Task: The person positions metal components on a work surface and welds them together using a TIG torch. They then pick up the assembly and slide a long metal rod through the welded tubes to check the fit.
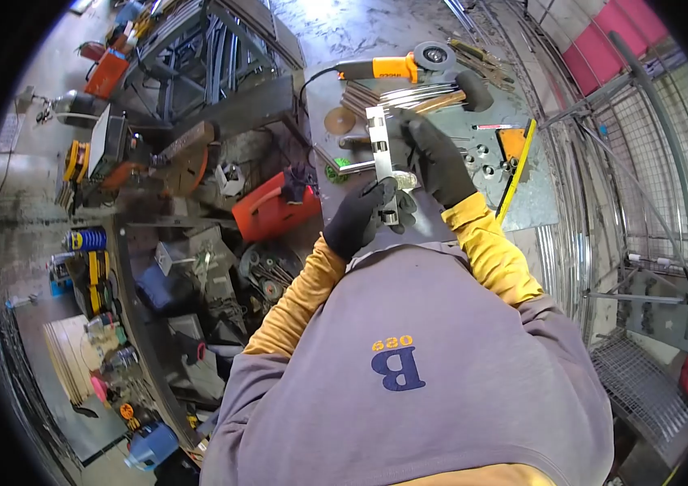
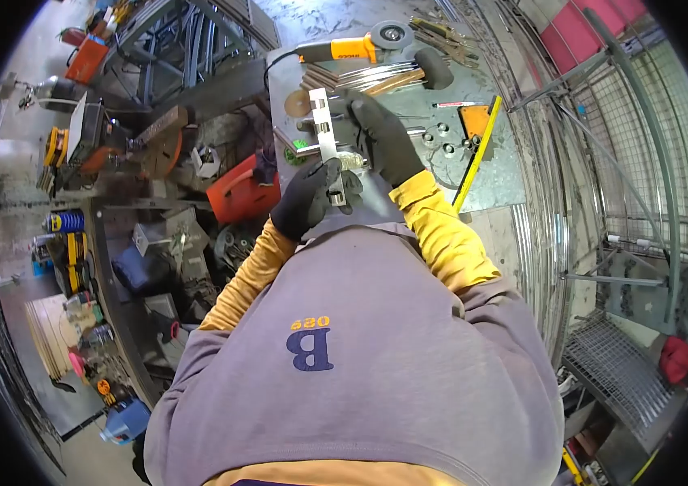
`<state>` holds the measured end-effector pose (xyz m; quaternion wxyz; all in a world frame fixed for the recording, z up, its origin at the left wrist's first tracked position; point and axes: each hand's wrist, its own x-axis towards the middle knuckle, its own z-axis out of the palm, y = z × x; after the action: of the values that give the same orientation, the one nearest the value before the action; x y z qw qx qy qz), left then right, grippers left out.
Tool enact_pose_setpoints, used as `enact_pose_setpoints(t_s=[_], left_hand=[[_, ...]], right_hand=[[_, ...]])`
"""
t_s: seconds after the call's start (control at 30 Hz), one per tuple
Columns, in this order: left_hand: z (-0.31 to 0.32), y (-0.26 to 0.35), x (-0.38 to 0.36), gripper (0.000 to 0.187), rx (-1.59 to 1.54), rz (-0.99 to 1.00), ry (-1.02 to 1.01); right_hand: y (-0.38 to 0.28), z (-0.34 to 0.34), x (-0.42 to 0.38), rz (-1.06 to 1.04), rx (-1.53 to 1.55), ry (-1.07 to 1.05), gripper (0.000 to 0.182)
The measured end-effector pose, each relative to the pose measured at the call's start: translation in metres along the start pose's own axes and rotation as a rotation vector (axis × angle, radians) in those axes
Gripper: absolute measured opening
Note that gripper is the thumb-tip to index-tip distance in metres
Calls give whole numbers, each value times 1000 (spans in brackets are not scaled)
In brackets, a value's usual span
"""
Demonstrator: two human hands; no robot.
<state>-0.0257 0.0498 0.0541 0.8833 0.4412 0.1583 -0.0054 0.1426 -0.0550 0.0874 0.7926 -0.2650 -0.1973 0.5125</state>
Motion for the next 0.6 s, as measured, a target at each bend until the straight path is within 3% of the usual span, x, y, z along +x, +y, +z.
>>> enact_pose_setpoints(t_s=[0.1, 0.43, 0.5, 0.6], left_hand=[[-8, -6, -1, 43, 15, -20, 30], [-16, -17, -7, 40, -17, 5, 56], [-14, -15, -11, 40, 280, 169, 30], [-14, -14, -8, 40, 40, 37, 59]], right_hand=[[29, -8, -11, 116, -58, 8, 54], [52, -14, -14, 157, 4, 38, 51], [49, -10, -15, 168, -16, 56, 50], [48, -7, -15, 173, -27, 69, 50]])
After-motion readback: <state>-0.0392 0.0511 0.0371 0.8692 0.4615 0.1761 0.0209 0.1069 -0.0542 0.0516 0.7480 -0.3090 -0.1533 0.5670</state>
